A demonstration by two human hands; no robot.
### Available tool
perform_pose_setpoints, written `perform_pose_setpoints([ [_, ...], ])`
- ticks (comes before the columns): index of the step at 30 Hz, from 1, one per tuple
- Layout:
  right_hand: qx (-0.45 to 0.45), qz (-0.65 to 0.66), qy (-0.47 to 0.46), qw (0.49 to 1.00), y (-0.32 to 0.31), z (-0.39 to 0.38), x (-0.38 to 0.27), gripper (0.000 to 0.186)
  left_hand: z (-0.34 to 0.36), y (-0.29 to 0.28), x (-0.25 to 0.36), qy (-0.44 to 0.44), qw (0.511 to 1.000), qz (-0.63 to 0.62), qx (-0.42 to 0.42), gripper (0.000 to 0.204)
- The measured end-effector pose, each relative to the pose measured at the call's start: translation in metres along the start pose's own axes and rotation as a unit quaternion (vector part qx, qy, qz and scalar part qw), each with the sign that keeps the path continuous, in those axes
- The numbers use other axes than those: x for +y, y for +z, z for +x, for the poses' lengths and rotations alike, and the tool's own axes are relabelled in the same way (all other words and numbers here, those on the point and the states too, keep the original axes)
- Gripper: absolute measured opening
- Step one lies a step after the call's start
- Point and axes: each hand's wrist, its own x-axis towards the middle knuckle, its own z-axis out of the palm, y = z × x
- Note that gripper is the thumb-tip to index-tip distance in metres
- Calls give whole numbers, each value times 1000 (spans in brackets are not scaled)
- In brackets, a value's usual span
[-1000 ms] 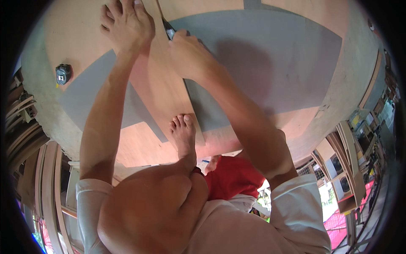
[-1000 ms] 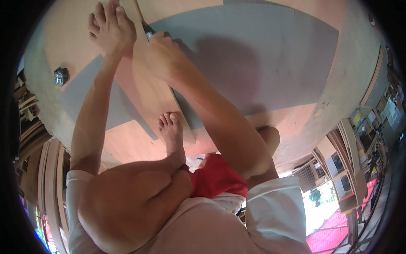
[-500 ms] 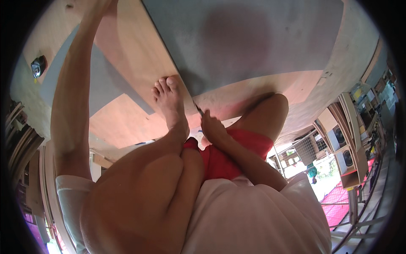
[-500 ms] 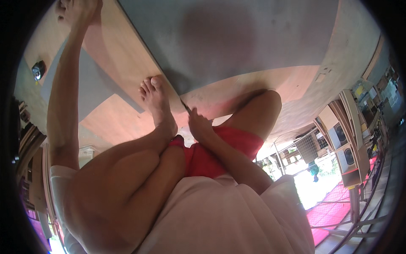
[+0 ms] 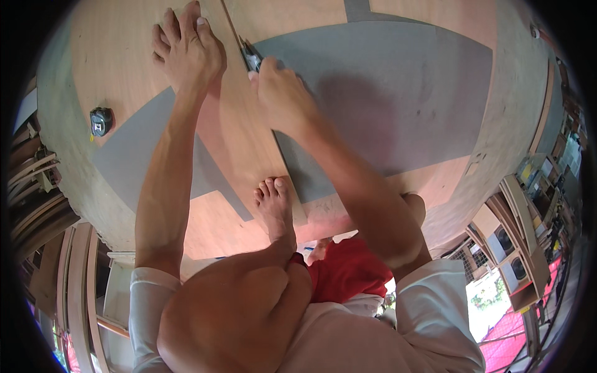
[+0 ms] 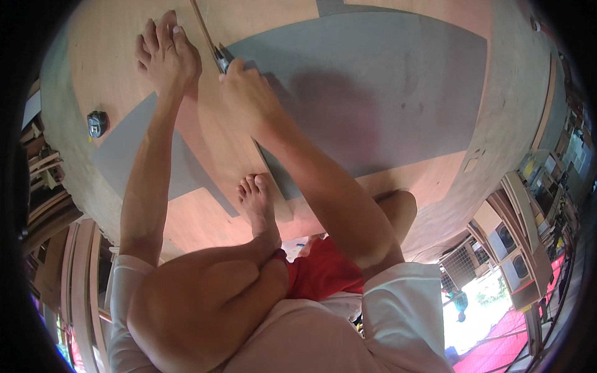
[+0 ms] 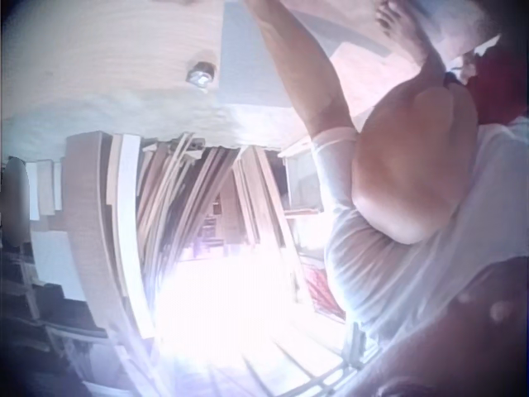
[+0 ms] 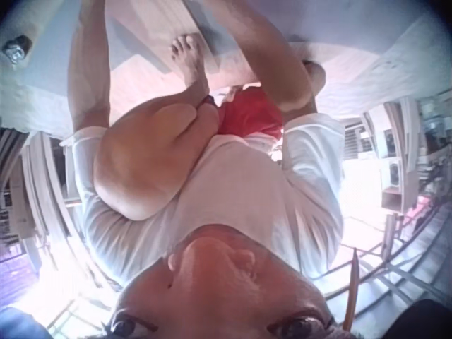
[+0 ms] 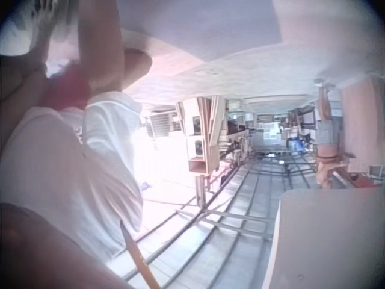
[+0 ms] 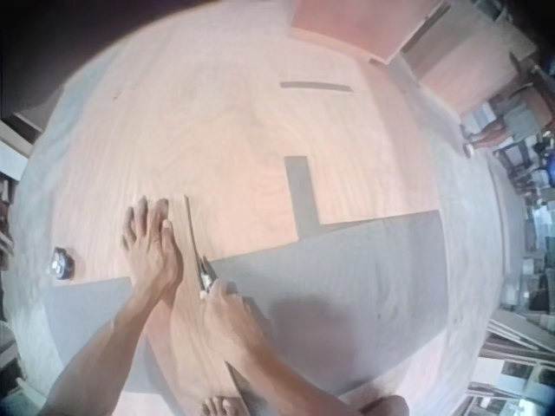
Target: The person measures and marks a large sheet of material on the floor using a tape measure and pencil. They then use a utility knife to cut the material along the marked lines, separating it into smaller pieces.
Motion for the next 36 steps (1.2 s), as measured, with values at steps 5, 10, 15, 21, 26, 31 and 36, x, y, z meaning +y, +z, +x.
perform_pose_setpoints([
  [5, -68, 3, 44, 997, 7, 16, 0, 30, -2, -2, 3, 15, 1000, -2, 3, 50],
  [10, -46, -15, -5, 999, 20, 19, 6, 31, -1, 2, 5, 18, 1000, 16, 18, 53],
  [15, -7, 64, 19, 998, 19, 11, 4, 30, -1, 3, 3, 17, 999, 26, 20, 52],
  [21, -21, 28, 1, 999, 16, 17, 8, 26, -2, 3, 2, 16, 999, 31, 21, 51],
  [26, -18, -24, -53, 998, 25, 23, 22, 15, -2, 4, 3, 18, 999, 38, 22, 49],
  [31, -26, -108, -119, 987, 9, 12, 11, 14, 0, 6, -3, 15, 998, 56, 32, 48],
  [36, -48, 114, 94, 988, 94, -157, 59, 46, 1, 9, -9, 19, 997, 67, 42, 47],
])
